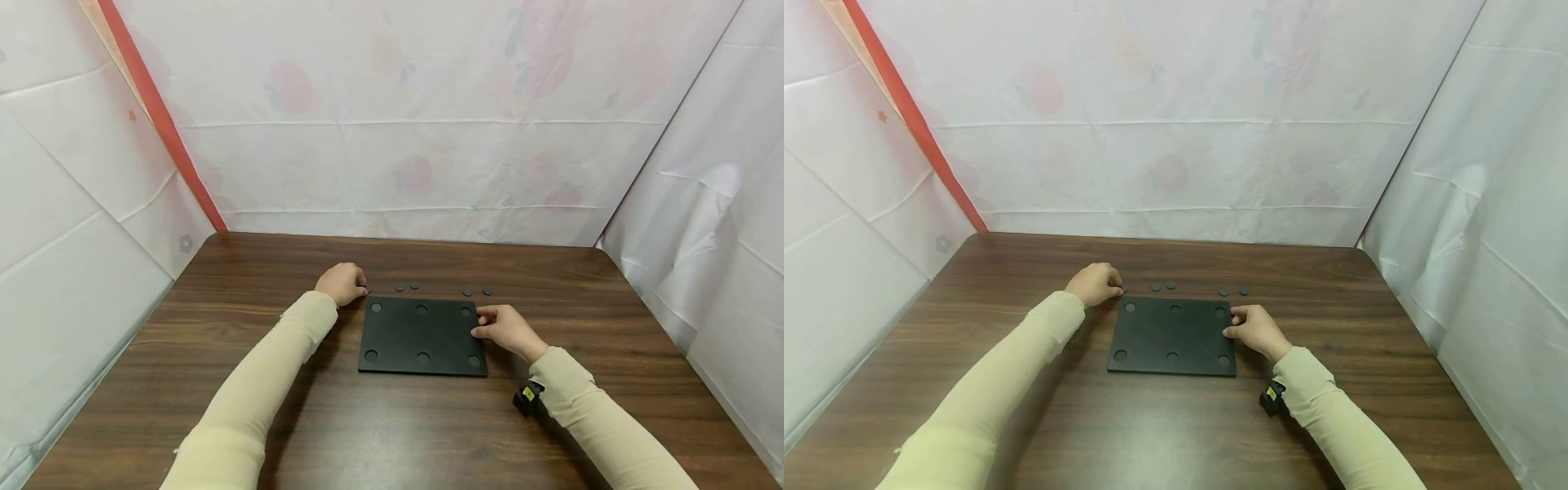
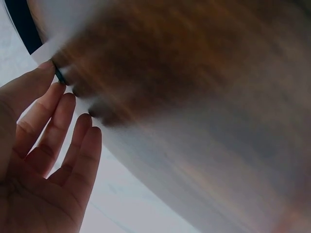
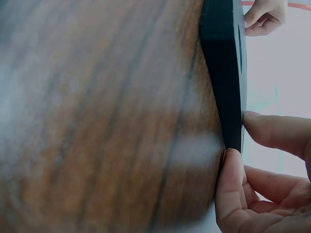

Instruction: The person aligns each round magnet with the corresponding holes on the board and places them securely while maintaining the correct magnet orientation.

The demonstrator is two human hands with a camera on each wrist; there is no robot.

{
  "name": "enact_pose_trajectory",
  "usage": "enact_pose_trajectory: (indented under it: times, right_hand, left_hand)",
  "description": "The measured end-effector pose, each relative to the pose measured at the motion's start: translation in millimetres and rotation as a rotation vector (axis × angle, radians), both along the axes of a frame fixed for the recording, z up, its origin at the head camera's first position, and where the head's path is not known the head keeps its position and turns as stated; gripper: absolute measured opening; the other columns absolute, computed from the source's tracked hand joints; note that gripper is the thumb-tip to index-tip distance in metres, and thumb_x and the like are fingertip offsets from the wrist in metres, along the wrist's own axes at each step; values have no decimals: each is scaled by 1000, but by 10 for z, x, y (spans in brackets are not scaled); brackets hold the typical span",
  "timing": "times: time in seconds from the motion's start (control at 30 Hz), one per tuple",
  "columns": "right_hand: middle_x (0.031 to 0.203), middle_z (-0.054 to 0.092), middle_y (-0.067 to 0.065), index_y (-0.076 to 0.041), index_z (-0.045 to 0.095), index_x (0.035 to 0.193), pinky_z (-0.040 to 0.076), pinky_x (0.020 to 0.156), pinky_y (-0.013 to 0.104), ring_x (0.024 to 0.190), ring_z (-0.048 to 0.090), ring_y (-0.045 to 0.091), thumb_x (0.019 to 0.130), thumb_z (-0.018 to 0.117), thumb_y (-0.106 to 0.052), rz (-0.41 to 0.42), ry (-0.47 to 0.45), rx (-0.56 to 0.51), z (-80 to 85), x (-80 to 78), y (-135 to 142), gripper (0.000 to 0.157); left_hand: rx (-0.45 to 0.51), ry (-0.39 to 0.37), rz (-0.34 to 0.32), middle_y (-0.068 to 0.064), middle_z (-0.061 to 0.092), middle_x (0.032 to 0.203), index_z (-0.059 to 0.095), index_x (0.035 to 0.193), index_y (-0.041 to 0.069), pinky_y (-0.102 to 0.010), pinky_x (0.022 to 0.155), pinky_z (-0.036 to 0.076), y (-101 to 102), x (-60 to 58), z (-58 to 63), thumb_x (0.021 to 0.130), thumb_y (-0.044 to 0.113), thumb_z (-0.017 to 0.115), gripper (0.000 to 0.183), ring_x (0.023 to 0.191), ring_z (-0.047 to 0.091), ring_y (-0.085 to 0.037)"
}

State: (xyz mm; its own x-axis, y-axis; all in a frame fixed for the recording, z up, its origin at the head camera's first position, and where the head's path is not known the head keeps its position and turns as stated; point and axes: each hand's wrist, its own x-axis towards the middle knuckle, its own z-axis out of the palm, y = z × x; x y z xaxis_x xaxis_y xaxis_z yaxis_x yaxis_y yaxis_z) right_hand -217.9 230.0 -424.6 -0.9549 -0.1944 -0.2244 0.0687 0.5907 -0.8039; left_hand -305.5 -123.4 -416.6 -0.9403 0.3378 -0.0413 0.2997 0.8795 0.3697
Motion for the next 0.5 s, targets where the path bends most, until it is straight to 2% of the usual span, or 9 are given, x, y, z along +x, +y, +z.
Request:
enact_pose_trajectory:
  times: [0.27,0.5]
  right_hand:
    - [98,55,11,12,45,142,44,68,33,86,51,22,92,70,-4,-4,2,4,-2,-3,2,57]
    - [98,55,11,11,45,142,42,68,33,85,50,22,93,70,-4,-5,3,14,-3,5,2,57]
  left_hand:
    - [34,-51,5,-10,69,111,74,110,6,-44,88,53,-45,-14,-8,94,17,70,19,98,65,-26]
    - [55,-81,5,-10,70,109,74,109,5,-44,87,53,-93,1,-2,94,16,70,18,96,65,-26]
